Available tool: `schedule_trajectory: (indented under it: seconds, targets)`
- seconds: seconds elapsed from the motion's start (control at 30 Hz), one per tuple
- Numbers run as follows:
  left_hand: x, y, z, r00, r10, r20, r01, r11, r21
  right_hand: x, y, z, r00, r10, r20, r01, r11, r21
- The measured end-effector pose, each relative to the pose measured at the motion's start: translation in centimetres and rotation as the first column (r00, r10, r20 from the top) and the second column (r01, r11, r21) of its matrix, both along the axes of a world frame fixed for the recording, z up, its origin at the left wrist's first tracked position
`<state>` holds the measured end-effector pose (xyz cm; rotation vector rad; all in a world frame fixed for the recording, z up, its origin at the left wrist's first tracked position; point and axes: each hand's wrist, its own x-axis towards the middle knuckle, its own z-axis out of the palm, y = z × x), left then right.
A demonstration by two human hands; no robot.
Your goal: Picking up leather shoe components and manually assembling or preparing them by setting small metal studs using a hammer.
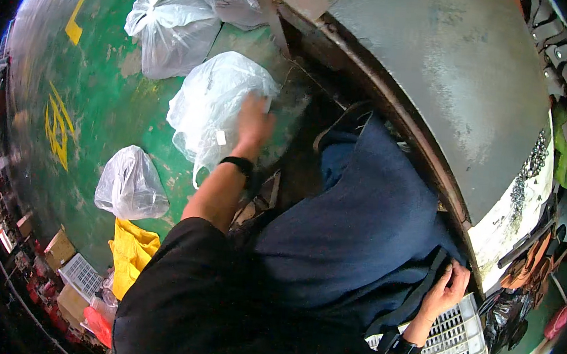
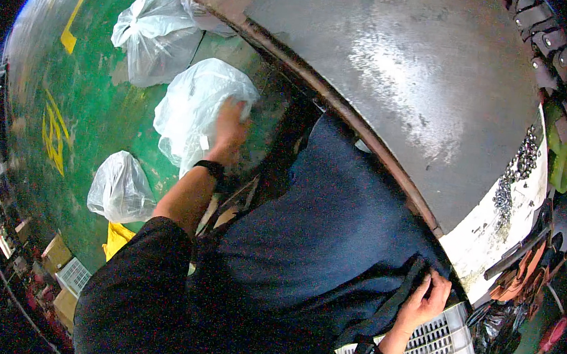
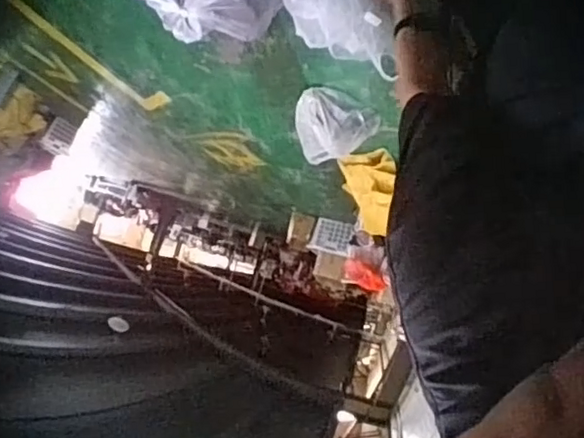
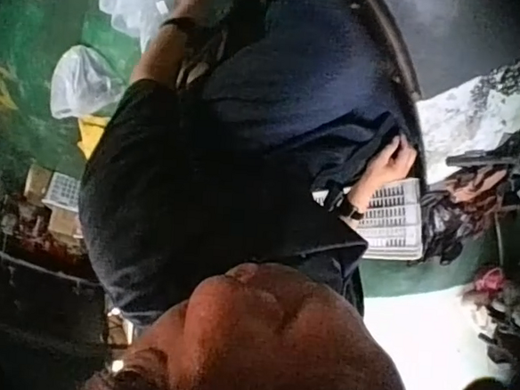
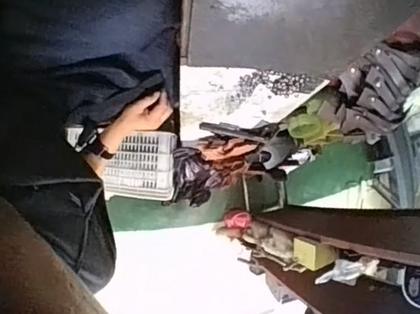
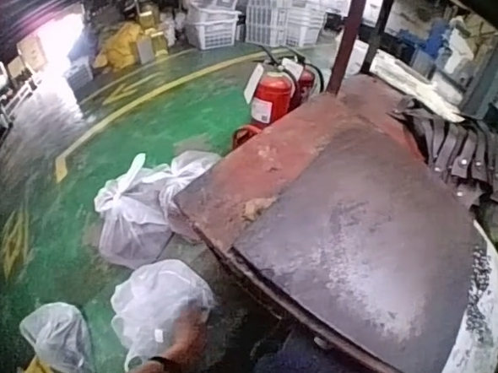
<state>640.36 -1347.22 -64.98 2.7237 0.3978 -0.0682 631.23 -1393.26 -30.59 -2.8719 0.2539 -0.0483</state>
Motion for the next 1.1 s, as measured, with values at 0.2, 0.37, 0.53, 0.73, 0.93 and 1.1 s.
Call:
schedule_trajectory:
  seconds: [0.2, 0.37, 0.53, 0.73, 0.93, 1.1]
  targets:
    - [-5.1, 12.6, 0.7, 0.649, 0.713, -0.266, -0.646, 0.701, 0.302, 0.0, -0.6, -0.2, 0.999, -0.041, 0.018, 0.042, 0.998, -0.055]
    - [-5.3, 17.4, -1.6, 0.710, 0.192, -0.678, -0.402, 0.900, -0.166, 0.7, 0.3, -0.2, 0.999, -0.051, -0.011, 0.051, 0.999, -0.011]
    - [-1.1, 3.7, 7.5, 0.847, 0.181, -0.499, -0.530, 0.330, -0.781, 2.4, 4.5, 3.2, 0.997, 0.072, -0.021, -0.065, 0.972, 0.224]
    - [-0.9, 3.6, 21.2, 0.903, 0.209, -0.375, -0.369, -0.069, -0.927, 10.8, 21.5, 6.0, 0.768, 0.630, -0.120, -0.434, 0.649, 0.625]
    - [0.3, 3.5, 30.1, 0.956, 0.199, -0.216, -0.138, -0.343, -0.929, 13.0, 31.4, -2.7, 0.772, 0.635, 0.022, -0.529, 0.624, 0.576]
    - [-1.6, 4.6, 35.8, 0.989, 0.127, 0.075, 0.074, 0.012, -0.997, 14.9, 29.9, -3.3, 0.878, 0.476, 0.047, -0.201, 0.277, 0.940]
